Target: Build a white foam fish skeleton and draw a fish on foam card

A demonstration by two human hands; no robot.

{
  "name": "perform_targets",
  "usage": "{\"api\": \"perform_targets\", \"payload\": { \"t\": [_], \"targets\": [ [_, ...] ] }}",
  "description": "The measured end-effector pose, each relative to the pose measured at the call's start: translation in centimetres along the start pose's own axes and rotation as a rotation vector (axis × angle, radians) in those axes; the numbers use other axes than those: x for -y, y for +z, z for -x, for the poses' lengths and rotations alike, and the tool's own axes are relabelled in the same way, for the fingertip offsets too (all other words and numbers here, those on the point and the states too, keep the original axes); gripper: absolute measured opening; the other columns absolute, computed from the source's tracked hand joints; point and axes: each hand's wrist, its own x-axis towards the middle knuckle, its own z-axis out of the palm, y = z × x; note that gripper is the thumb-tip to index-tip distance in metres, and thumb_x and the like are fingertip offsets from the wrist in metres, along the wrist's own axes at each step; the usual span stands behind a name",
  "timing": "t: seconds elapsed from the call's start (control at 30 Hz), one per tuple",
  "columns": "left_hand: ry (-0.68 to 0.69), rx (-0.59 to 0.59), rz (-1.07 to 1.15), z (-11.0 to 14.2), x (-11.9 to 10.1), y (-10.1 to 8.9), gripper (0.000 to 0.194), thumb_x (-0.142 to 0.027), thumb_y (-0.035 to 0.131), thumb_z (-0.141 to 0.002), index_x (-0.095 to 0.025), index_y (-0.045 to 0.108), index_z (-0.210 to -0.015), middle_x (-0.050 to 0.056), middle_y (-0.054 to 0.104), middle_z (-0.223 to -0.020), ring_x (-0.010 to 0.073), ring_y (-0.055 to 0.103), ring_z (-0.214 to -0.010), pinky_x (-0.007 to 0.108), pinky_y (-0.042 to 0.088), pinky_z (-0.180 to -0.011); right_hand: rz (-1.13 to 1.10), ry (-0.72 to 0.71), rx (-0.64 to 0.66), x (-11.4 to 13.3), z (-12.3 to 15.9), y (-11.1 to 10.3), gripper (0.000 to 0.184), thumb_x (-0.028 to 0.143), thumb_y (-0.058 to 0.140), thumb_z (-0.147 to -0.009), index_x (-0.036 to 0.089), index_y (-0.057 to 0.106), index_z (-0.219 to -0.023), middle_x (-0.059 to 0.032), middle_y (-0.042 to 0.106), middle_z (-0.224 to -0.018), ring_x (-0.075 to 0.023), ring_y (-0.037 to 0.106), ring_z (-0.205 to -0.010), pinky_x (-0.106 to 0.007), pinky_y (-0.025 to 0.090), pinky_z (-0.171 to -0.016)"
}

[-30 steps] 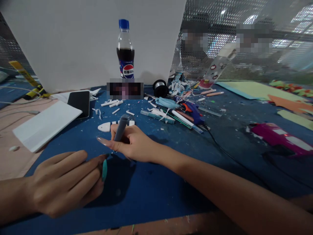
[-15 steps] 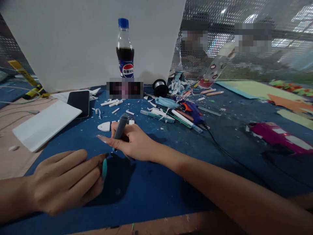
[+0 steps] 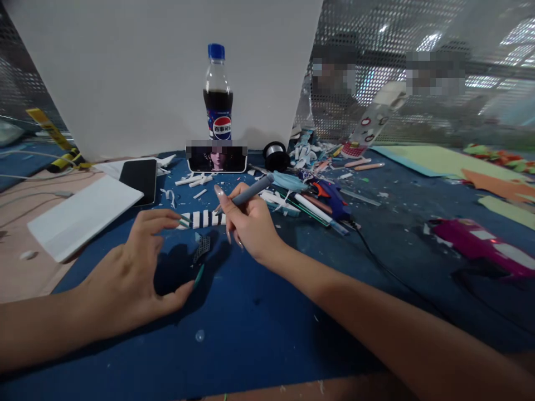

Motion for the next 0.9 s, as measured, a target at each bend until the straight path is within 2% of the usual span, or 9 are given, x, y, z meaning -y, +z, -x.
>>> {"api": "perform_targets", "payload": {
  "t": [0.07,0.13,0.23,0.37,0.57,0.7,0.9],
  "targets": [
    [-0.099,0.099,0.034,0.0,0.2,0.2,0.059,-0.042,0.055,-0.073,-0.010,0.036,-0.119,0.017,0.054,-0.108,0.0122,0.056,-0.044,0.027,0.046,-0.037,-0.008,0.022,0.002,-0.1,-0.1,-0.3,0.032,0.040,0.060,-0.085,0.022,0.039,-0.071,0.0119,0.043,-0.038,-0.0039,0.033,-0.023,-0.015,0.022,-0.024],
    [-0.164,0.162,0.083,0.0,0.4,0.3,0.059,-0.042,0.056,-0.072,-0.013,0.036,-0.120,0.010,0.059,-0.095,0.0131,0.056,-0.041,0.027,0.046,-0.038,-0.009,0.041,0.005,-0.2,-0.2,-0.5,0.031,0.040,0.059,-0.087,0.022,0.039,-0.072,0.0117,0.044,-0.038,-0.0040,0.032,-0.023,-0.015,0.022,-0.024],
    [-0.176,0.155,0.143,0.0,0.6,0.4,0.052,-0.039,0.056,-0.073,-0.016,0.038,-0.117,0.003,0.060,-0.083,0.0138,0.056,-0.041,0.026,0.044,-0.040,-0.012,0.049,0.014,-0.3,-0.2,-0.6,0.031,0.039,0.058,-0.087,0.022,0.038,-0.072,0.0116,0.044,-0.038,-0.0042,0.032,-0.023,-0.016,0.022,-0.024],
    [-0.149,0.122,0.195,0.0,0.7,0.4,0.041,-0.034,0.054,-0.076,-0.018,0.041,-0.111,-0.003,0.054,-0.071,0.0104,0.048,-0.037,0.024,0.037,-0.039,-0.031,0.036,0.054,-0.2,0.0,-0.4,0.033,0.040,0.060,-0.086,0.022,0.037,-0.070,0.0119,0.044,-0.040,-0.0038,0.033,-0.023,-0.015,0.023,-0.024],
    [-0.274,0.275,0.278,-0.4,0.5,0.1,0.041,-0.036,0.054,-0.078,-0.019,0.037,-0.111,-0.005,0.050,-0.070,0.0088,0.043,-0.042,0.023,0.033,-0.044,-0.015,0.021,0.085,0.1,0.1,-0.1,0.031,0.038,0.059,-0.086,0.022,0.038,-0.070,0.0123,0.044,-0.039,-0.0040,0.034,-0.022,-0.014,0.025,-0.023],
    [-0.239,0.323,0.355,-0.6,0.6,-0.1,0.038,-0.031,0.053,-0.078,-0.020,0.038,-0.111,-0.007,0.044,-0.066,0.0086,0.040,-0.043,0.022,0.029,-0.044,-0.005,0.009,0.109,0.3,0.2,0.0,0.031,0.038,0.060,-0.086,0.022,0.038,-0.071,0.0122,0.043,-0.038,-0.0046,0.037,-0.023,-0.013,0.025,-0.023],
    [-0.131,0.391,0.522,-0.8,0.5,-0.8,0.043,-0.017,0.049,-0.074,-0.021,0.035,-0.114,-0.011,0.033,-0.053,0.0097,0.040,-0.042,0.021,0.032,-0.043,-0.102,0.005,0.079,-0.6,-0.2,-0.7,0.027,0.038,0.059,-0.087,0.021,0.043,-0.072,0.0108,0.047,-0.040,-0.0043,0.034,-0.023,-0.014,0.024,-0.022]
  ]
}}
